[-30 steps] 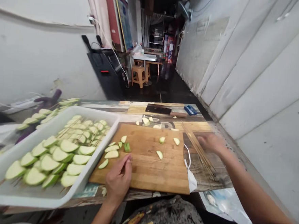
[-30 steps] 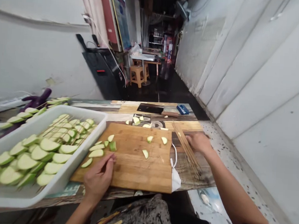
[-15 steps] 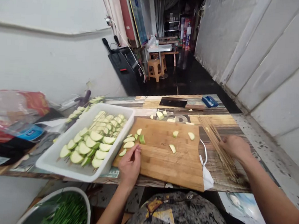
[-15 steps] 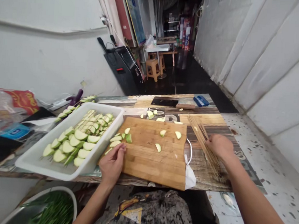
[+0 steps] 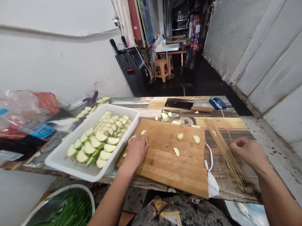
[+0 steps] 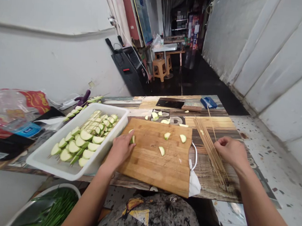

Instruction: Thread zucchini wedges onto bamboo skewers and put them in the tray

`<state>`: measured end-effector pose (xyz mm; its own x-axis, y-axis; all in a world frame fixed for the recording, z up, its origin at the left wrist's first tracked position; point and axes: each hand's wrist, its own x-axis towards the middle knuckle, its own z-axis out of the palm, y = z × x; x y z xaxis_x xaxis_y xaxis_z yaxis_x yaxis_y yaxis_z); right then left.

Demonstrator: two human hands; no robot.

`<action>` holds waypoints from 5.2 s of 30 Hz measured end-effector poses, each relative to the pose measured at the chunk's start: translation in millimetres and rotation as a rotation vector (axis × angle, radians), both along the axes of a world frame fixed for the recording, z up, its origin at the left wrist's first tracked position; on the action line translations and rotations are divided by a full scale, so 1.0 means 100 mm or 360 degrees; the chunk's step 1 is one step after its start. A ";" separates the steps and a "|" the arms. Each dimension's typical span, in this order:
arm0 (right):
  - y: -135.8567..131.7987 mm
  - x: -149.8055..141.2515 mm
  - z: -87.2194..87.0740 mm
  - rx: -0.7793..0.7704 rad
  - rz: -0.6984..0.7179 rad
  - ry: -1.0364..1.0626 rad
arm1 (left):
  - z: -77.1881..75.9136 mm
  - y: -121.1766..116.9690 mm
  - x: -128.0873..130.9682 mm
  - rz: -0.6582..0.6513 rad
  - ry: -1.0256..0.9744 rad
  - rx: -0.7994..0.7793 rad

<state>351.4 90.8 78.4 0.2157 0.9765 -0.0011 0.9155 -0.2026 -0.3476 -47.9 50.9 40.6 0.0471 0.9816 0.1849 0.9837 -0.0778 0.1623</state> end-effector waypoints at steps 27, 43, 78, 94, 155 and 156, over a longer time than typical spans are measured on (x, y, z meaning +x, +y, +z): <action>-0.72 -1.22 -0.15 -0.0112 0.0742 0.1438 | 0.30 0.00 0.27 0.0035 -0.2950 -0.0417; -0.84 -1.41 -0.12 0.0198 0.1189 0.0958 | 0.38 0.10 0.38 0.0642 -0.3596 -0.0601; -0.84 -1.44 -0.09 0.0225 0.1177 0.0877 | 0.44 0.01 0.46 0.0498 -0.3494 -0.0381; -0.81 -1.49 -0.11 0.0195 0.1132 0.0901 | 0.47 0.03 0.53 0.0435 -0.3410 -0.0334; -0.69 -1.75 -0.21 0.0362 0.0945 0.1089 | 0.36 0.07 0.86 0.0687 -0.3587 -0.0417; -0.67 -1.75 -0.21 0.0364 0.0942 0.1087 | 0.35 0.06 0.88 0.0669 -0.3577 -0.0458</action>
